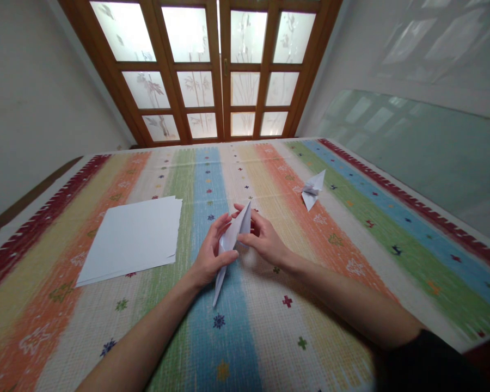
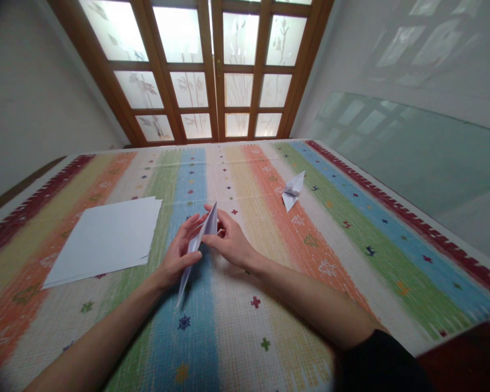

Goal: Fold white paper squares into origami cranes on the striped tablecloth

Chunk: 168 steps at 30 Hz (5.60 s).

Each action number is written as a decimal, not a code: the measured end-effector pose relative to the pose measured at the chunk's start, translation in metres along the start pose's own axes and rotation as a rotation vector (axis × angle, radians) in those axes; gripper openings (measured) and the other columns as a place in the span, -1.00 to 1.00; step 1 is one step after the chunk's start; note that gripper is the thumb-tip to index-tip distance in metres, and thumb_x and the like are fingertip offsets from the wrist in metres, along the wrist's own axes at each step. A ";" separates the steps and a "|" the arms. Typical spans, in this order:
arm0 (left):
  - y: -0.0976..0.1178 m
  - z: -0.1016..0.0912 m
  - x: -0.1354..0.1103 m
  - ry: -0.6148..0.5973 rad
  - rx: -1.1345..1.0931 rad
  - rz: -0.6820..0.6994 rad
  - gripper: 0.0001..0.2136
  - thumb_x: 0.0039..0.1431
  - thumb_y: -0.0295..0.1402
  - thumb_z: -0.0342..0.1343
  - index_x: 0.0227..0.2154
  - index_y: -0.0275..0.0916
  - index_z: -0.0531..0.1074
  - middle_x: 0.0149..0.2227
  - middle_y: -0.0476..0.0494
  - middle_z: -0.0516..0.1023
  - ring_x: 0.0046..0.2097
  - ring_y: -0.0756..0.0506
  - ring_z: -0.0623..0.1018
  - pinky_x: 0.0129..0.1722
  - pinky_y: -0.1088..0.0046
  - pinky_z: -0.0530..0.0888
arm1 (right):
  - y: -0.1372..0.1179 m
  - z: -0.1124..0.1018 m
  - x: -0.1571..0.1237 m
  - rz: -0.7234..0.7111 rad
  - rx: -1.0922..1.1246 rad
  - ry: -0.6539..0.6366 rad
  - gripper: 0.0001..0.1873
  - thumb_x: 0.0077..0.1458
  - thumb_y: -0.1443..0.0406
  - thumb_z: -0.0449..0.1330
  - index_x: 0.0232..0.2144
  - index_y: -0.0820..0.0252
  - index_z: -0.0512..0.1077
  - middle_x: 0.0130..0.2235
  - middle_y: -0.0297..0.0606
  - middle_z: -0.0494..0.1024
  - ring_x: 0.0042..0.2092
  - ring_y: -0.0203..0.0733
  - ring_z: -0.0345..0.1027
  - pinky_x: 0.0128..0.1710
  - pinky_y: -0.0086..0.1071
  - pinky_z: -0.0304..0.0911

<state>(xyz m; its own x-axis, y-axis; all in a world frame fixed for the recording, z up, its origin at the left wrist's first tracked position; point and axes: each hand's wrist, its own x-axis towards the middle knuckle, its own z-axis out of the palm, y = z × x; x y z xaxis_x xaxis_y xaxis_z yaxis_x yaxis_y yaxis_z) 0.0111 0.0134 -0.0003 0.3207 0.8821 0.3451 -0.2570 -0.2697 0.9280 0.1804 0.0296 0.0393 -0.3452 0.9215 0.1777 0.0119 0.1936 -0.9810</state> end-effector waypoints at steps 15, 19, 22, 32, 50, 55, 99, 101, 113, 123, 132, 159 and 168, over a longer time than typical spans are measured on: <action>-0.001 0.001 -0.007 0.229 0.357 0.013 -0.27 0.02 -0.11 0.30 0.24 -0.07 0.16 0.28 -0.23 0.19 0.31 -0.37 0.18 0.31 -0.07 0.03 | 0.009 0.020 -0.004 0.001 -0.077 0.291 -0.31 -0.19 0.39 0.15 0.09 0.13 0.25 -0.04 -0.16 0.48 -0.09 -0.10 0.39 -0.09 -0.20 0.36; 0.000 0.005 -0.009 0.123 0.517 0.137 -0.20 -0.01 -0.12 0.34 0.27 -0.02 0.09 0.35 -0.23 0.06 0.36 -0.37 0.07 0.33 -0.10 -0.06 | 0.014 0.027 -0.005 0.111 -0.027 0.349 -0.27 -0.25 0.39 0.27 0.06 0.12 0.25 -0.11 -0.19 0.52 -0.14 -0.11 0.43 -0.11 -0.20 0.38; 0.001 0.007 -0.009 0.034 0.609 0.165 -0.12 -0.05 -0.12 0.37 0.30 0.01 0.04 0.39 -0.27 -0.04 0.38 -0.41 0.00 0.32 -0.17 -0.09 | 0.017 0.026 -0.005 0.180 -0.086 0.327 -0.55 -0.20 0.40 0.25 -0.15 0.17 0.42 -0.23 -0.18 0.57 -0.23 -0.10 0.46 -0.19 -0.20 0.38; 0.001 0.002 -0.009 0.113 0.599 0.128 -0.40 0.15 -0.37 0.12 0.26 -0.05 0.13 0.37 -0.27 0.03 0.38 -0.35 0.07 0.24 -0.11 0.21 | 0.022 0.014 0.002 0.070 -0.290 0.308 -0.73 -0.18 0.48 0.11 -0.38 0.22 0.52 -0.36 -0.24 0.59 -0.37 -0.19 0.40 -0.32 -0.32 0.30; 0.025 -0.006 -0.009 -0.002 1.834 0.692 -0.85 0.26 -0.52 0.03 -0.20 -0.20 0.45 -0.26 -0.16 0.54 -0.26 -0.16 0.43 -0.31 0.26 0.28 | 0.034 0.004 0.005 -0.119 -0.687 0.181 -0.51 -0.14 0.55 0.06 -0.14 0.22 0.50 -0.15 -0.15 0.60 -0.16 -0.12 0.43 -0.12 -0.24 0.32; 0.018 -0.011 -0.011 0.180 1.715 0.641 -0.87 0.24 -0.50 0.05 -0.20 -0.16 0.36 -0.26 -0.16 0.48 -0.21 -0.18 0.42 -0.25 0.25 0.32 | 0.041 0.000 0.003 -0.199 -0.759 0.110 -0.50 -0.12 0.56 0.05 -0.13 0.18 0.50 -0.15 -0.15 0.59 -0.14 -0.11 0.42 -0.09 -0.23 0.31; 0.017 -0.055 0.013 -0.736 1.461 -0.068 -0.06 0.04 0.31 -0.01 0.35 -0.22 0.02 0.39 -0.31 0.05 0.39 -0.30 0.08 0.32 0.07 -0.03 | 0.055 -0.047 -0.013 -0.740 -1.117 -0.308 -0.74 0.23 0.35 0.08 -0.07 0.24 0.47 -0.06 -0.02 0.59 -0.05 -0.09 0.49 -0.09 -0.19 0.41; 0.018 -0.057 0.014 -0.763 1.447 -0.086 -0.02 0.02 0.34 -0.04 0.36 -0.24 0.00 0.39 -0.32 0.01 0.40 -0.31 0.05 0.33 0.08 -0.06 | 0.054 -0.048 -0.013 -0.743 -1.125 -0.321 -0.73 0.23 0.35 0.08 -0.06 0.23 0.47 -0.06 -0.03 0.59 -0.03 -0.10 0.48 -0.06 -0.18 0.40; 0.021 -0.050 0.019 -0.662 1.403 -0.128 -0.40 0.30 0.02 -0.10 0.31 -0.14 0.14 0.36 -0.22 0.16 0.36 -0.25 0.17 0.30 0.06 0.06 | 0.051 -0.049 -0.017 -0.766 -1.107 -0.358 -0.55 0.25 0.08 0.12 -0.03 0.34 0.46 -0.03 0.10 0.56 -0.04 0.02 0.48 -0.06 -0.09 0.37; 0.019 -0.048 0.012 -0.706 1.515 -0.063 -0.38 0.29 -0.05 -0.07 0.35 -0.13 0.04 0.39 -0.25 0.09 0.37 -0.30 0.12 0.29 -0.01 0.04 | 0.047 -0.048 -0.018 -0.760 -1.107 -0.385 -0.36 0.19 -0.11 0.09 -0.04 0.37 0.46 -0.04 0.11 0.56 -0.03 0.05 0.46 -0.06 -0.10 0.34; 0.015 -0.051 0.009 -0.732 1.505 -0.045 -0.36 0.32 0.06 -0.17 0.36 -0.08 -0.02 0.41 -0.22 0.01 0.41 -0.32 0.00 0.30 -0.05 -0.05 | 0.043 -0.044 -0.025 -0.666 -1.135 -0.345 -0.48 0.23 -0.04 0.10 -0.10 0.30 0.48 -0.04 0.06 0.57 -0.01 0.03 0.44 -0.05 -0.11 0.32; 0.006 -0.007 0.004 -0.563 1.581 -0.227 0.04 -0.01 0.33 0.00 0.36 -0.33 -0.03 0.42 -0.42 -0.16 0.41 -0.43 -0.10 0.31 -0.17 -0.07 | 0.022 -0.039 -0.056 -0.466 -1.294 -0.059 -0.75 0.26 0.33 0.02 -0.21 0.33 0.49 -0.20 -0.04 0.61 -0.11 -0.02 0.44 -0.08 -0.15 0.29; 0.005 -0.005 0.001 -0.543 1.564 -0.197 0.03 0.00 0.36 -0.07 0.36 -0.33 -0.01 0.41 -0.45 -0.14 0.41 -0.43 -0.09 0.30 -0.18 -0.05 | 0.027 -0.040 -0.056 -0.504 -1.270 -0.317 -0.65 0.30 0.23 0.04 0.01 0.33 0.43 0.05 0.02 0.52 0.10 0.02 0.37 0.08 -0.10 0.27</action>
<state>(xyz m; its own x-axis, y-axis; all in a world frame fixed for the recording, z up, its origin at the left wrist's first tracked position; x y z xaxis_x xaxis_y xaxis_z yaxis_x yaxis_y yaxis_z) 0.0061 0.0153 0.0037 0.5796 0.8097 -0.0917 0.8148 -0.5741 0.0807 0.2380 -0.0032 0.0060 -0.7589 0.5813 0.2936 0.5955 0.8019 -0.0487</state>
